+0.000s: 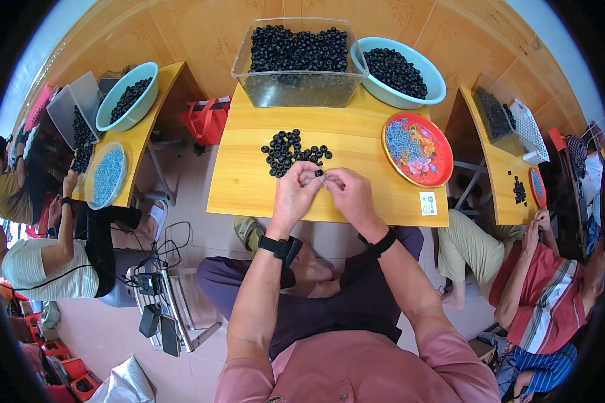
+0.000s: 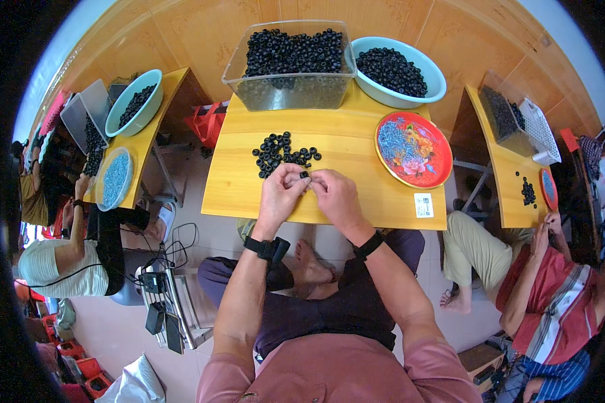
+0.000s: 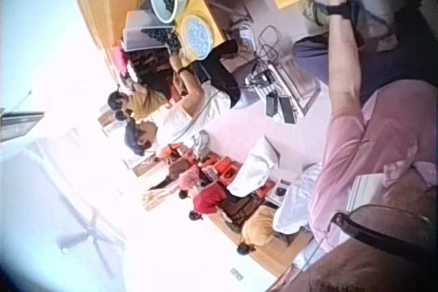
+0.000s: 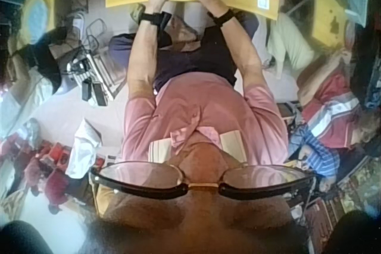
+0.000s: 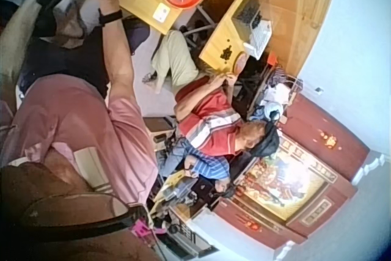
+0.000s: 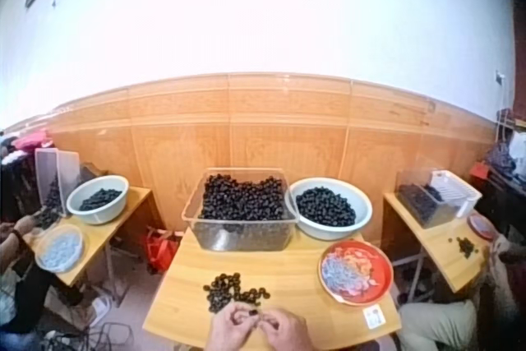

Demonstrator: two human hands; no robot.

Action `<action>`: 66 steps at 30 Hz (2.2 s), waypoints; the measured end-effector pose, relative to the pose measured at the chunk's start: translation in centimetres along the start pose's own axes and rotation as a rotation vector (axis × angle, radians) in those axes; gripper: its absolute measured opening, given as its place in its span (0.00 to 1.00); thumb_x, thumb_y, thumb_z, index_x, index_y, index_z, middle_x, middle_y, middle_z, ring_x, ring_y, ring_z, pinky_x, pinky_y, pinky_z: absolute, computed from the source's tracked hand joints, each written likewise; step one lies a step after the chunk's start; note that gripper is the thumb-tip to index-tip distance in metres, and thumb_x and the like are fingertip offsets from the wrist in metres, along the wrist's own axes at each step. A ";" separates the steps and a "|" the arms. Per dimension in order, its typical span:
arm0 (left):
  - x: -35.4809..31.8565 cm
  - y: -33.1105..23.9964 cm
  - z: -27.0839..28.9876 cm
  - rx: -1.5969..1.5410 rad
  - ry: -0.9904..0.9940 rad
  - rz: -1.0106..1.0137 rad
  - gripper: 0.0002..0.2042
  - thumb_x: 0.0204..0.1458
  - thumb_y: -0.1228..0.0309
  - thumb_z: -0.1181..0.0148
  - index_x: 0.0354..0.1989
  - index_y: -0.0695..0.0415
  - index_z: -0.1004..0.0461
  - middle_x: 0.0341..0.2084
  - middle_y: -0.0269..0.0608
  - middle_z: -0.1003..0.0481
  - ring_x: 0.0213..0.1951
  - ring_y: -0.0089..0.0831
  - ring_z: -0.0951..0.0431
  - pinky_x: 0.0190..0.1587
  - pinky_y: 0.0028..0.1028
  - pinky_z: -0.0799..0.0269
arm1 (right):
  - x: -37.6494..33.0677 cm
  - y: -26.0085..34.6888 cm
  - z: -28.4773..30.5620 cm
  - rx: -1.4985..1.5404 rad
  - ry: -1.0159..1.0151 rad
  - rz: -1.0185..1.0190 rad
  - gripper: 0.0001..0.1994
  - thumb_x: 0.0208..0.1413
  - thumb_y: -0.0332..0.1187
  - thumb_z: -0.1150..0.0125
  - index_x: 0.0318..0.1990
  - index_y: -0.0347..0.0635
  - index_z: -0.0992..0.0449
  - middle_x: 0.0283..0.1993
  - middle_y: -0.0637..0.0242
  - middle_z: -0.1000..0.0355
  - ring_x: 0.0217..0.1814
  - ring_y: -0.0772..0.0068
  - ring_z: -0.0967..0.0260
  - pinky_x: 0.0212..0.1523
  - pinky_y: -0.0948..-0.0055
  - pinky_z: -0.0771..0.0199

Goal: Manually sorting small black plastic components by hand on a table.

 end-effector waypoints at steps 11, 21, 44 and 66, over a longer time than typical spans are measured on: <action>-1.2 -1.7 -1.1 0.345 0.045 -0.111 0.11 0.54 0.73 0.31 0.42 0.63 0.23 0.26 0.41 0.20 0.27 0.24 0.21 0.34 0.25 0.24 | -0.1 -3.1 1.6 0.146 -0.051 -0.201 0.07 0.56 0.26 0.35 0.41 0.32 0.20 0.36 0.53 0.18 0.36 0.65 0.17 0.38 0.71 0.19; -1.6 -2.4 -1.6 0.458 0.096 -0.125 0.10 0.53 0.73 0.31 0.41 0.63 0.22 0.25 0.44 0.21 0.27 0.29 0.22 0.34 0.29 0.24 | -0.2 -3.2 1.7 0.111 -0.046 -0.159 0.07 0.56 0.28 0.33 0.39 0.32 0.20 0.33 0.55 0.20 0.32 0.66 0.19 0.35 0.70 0.20; -1.2 -2.4 -1.3 0.522 0.024 -0.158 0.10 0.53 0.74 0.32 0.41 0.63 0.23 0.25 0.46 0.23 0.27 0.37 0.22 0.33 0.33 0.25 | -0.8 0.3 1.4 -0.034 -0.051 0.086 0.04 0.58 0.27 0.35 0.39 0.37 0.19 0.33 0.55 0.22 0.32 0.56 0.23 0.33 0.65 0.24; -0.6 -1.3 0.5 0.183 -0.161 -0.119 0.09 0.55 0.75 0.32 0.43 0.63 0.22 0.30 0.40 0.18 0.32 0.21 0.19 0.38 0.24 0.22 | 6.1 0.4 -0.8 -0.435 0.404 0.098 0.08 0.52 0.26 0.41 0.38 0.40 0.17 0.39 0.55 0.21 0.44 0.48 0.23 0.45 0.53 0.24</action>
Point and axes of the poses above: each hand's wrist, its own x-axis towards the middle knuckle, its own z-axis out of the back of the hand, y = z × x, the point moved 6 cm from there along x, towards the middle knuckle
